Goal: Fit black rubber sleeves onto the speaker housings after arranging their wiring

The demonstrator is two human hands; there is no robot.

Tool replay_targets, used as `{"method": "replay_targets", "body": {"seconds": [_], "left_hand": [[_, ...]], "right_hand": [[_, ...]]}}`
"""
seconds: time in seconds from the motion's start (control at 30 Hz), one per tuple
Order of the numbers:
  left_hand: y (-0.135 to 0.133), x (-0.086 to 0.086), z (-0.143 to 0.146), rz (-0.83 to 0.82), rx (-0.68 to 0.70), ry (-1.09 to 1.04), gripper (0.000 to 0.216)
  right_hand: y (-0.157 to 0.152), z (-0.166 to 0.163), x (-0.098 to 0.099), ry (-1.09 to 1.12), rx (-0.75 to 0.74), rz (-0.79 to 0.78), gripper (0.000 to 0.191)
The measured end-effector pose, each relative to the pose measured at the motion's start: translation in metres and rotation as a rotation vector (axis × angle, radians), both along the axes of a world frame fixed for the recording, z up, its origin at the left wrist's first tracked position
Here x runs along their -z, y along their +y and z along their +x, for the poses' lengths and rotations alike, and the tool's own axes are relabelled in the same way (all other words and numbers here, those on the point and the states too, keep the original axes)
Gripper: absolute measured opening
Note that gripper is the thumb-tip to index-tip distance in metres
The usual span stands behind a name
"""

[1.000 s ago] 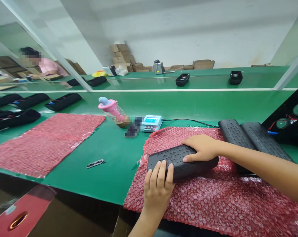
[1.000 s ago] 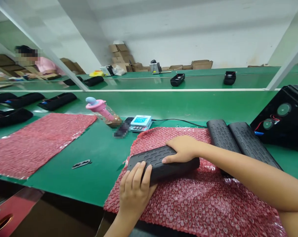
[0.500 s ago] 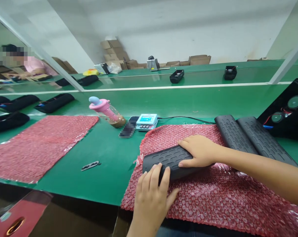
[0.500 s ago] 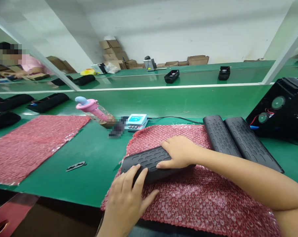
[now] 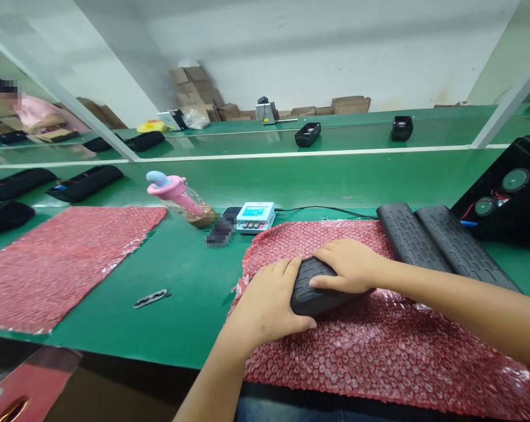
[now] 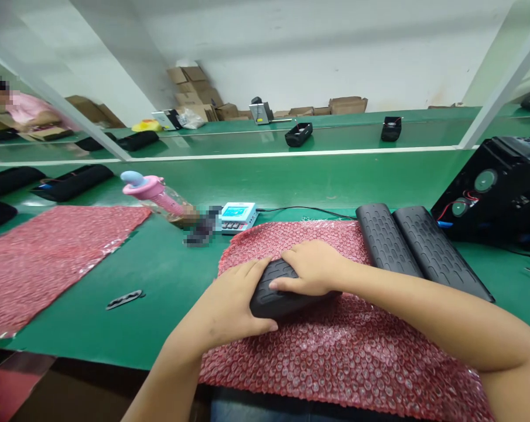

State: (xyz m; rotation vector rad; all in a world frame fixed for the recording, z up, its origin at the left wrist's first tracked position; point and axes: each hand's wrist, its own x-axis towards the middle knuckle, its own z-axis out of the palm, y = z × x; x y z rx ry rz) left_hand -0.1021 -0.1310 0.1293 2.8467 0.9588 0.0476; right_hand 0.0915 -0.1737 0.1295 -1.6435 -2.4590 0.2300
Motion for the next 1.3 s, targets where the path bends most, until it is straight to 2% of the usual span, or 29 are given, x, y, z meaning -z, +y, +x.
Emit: {"method": "replay_targets", "body": {"seconds": [0.17,0.37,0.6,0.67,0.73,0.77,0.83,0.9,0.97,1.03,1.13,1.2,1.3], "left_hand": [[0.004,-0.003,0.001,-0.052,0.005,0.007,0.085],[-0.005,0.003,-0.003,0.034,-0.013,-0.013,0.083],[0.003,-0.002,0.003,-0.006,0.003,0.044,0.089],[0.004,-0.004,0.004,-0.004,0.002,0.048,0.092],[0.003,-0.005,0.003,0.008,0.002,0.043,0.092],[0.002,-0.005,0.003,0.013,0.003,0.039,0.091],[0.0,-0.004,0.003,0.02,0.006,0.036,0.089],[-0.001,-0.004,0.003,0.024,0.006,0.033,0.089],[-0.002,-0.003,0.003,0.02,0.003,0.035,0.089],[-0.001,-0.003,0.002,0.014,0.0,0.037,0.089],[-0.001,-0.003,0.002,0.007,0.007,0.038,0.086],[0.001,-0.004,0.003,-0.005,0.01,0.035,0.085],[0.006,-0.006,0.004,-0.06,0.015,0.038,0.083]], "right_hand": [[0.003,0.001,-0.001,0.035,0.017,-0.022,0.051],[-0.012,-0.002,0.003,0.101,0.062,0.063,0.043],[0.01,0.011,0.01,0.667,0.158,-0.013,0.035],[0.015,0.012,-0.003,0.772,0.192,-0.018,0.039],[0.013,0.011,-0.027,0.929,0.184,-0.019,0.044],[0.009,0.01,-0.041,1.015,0.153,-0.014,0.047],[0.0,0.007,-0.065,1.324,-0.018,0.037,0.05],[-0.005,0.003,-0.072,1.466,-0.096,0.083,0.051],[-0.004,-0.003,-0.057,1.427,-0.078,0.006,0.055],[0.003,-0.01,-0.029,1.343,-0.058,-0.089,0.058],[0.014,-0.018,0.005,1.29,-0.059,-0.13,0.056],[0.018,-0.019,0.011,1.254,-0.064,-0.119,0.054],[0.014,-0.013,0.002,1.122,-0.067,-0.059,0.048]]}}
